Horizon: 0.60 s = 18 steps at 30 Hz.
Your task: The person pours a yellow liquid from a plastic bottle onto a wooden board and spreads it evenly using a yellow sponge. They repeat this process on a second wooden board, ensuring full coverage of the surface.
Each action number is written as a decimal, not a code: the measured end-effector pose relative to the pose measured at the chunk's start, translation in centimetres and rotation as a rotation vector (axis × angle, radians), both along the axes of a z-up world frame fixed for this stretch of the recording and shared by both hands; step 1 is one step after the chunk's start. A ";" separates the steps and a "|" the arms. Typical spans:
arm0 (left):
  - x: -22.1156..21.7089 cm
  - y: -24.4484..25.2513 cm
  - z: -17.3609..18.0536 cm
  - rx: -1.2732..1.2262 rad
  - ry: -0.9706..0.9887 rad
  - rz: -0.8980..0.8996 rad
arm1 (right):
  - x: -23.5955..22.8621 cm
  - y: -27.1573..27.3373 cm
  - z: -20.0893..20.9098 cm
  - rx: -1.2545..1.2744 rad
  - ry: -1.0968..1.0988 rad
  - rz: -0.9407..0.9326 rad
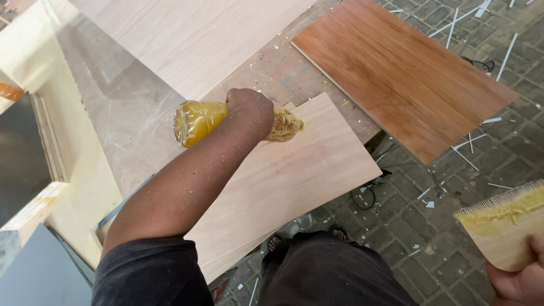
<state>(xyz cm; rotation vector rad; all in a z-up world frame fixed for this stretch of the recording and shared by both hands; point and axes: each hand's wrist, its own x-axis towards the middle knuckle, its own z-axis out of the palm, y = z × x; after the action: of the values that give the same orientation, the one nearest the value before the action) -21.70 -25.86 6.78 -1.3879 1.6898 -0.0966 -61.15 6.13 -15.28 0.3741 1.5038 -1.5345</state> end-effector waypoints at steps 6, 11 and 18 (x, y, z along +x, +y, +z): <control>-0.4 0.2 2.1 -0.061 0.073 -0.070 | 0.8 -1.1 0.0 -0.214 0.169 -0.089; 1.7 0.8 2.0 -0.076 0.135 -0.057 | -0.8 -1.9 -3.0 -0.308 0.177 0.010; 11.7 5.4 0.7 -0.024 0.163 0.193 | 2.0 -3.6 -1.1 -0.126 0.218 0.106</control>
<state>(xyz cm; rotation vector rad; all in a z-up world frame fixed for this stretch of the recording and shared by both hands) -10.04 -20.42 7.44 -1.6060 1.6804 0.1077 -59.13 2.49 -16.37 0.0537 1.5563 -1.6158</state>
